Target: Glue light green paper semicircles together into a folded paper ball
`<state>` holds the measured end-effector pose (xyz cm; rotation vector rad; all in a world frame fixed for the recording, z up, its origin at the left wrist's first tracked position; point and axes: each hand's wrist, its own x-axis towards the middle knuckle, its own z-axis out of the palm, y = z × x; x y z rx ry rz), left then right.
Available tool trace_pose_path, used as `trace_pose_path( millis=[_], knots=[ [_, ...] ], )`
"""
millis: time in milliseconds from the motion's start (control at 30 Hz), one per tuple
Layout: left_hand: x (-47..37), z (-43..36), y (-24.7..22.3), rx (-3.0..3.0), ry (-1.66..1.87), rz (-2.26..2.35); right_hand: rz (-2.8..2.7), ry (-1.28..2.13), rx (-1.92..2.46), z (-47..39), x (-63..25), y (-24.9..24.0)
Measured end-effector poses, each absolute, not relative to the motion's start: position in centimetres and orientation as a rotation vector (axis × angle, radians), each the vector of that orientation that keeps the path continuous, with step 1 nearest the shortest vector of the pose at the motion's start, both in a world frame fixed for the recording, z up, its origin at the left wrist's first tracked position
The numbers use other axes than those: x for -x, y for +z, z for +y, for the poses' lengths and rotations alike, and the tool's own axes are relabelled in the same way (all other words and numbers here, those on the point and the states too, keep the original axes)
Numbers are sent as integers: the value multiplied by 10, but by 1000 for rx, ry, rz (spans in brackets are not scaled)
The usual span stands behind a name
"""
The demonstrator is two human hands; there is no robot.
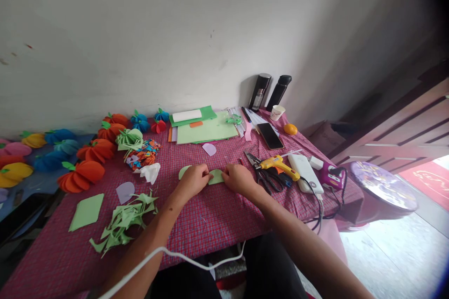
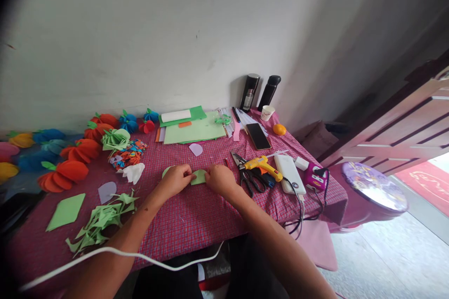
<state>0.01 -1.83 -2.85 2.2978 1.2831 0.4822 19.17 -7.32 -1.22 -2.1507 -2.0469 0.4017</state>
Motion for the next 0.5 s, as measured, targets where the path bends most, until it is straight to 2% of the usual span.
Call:
trace_pose_path(
  millis=[500],
  knots=[
    [1,-20,-29,-2392,499,1231,-2007,345,2129,-78,-187,-13]
  ],
)
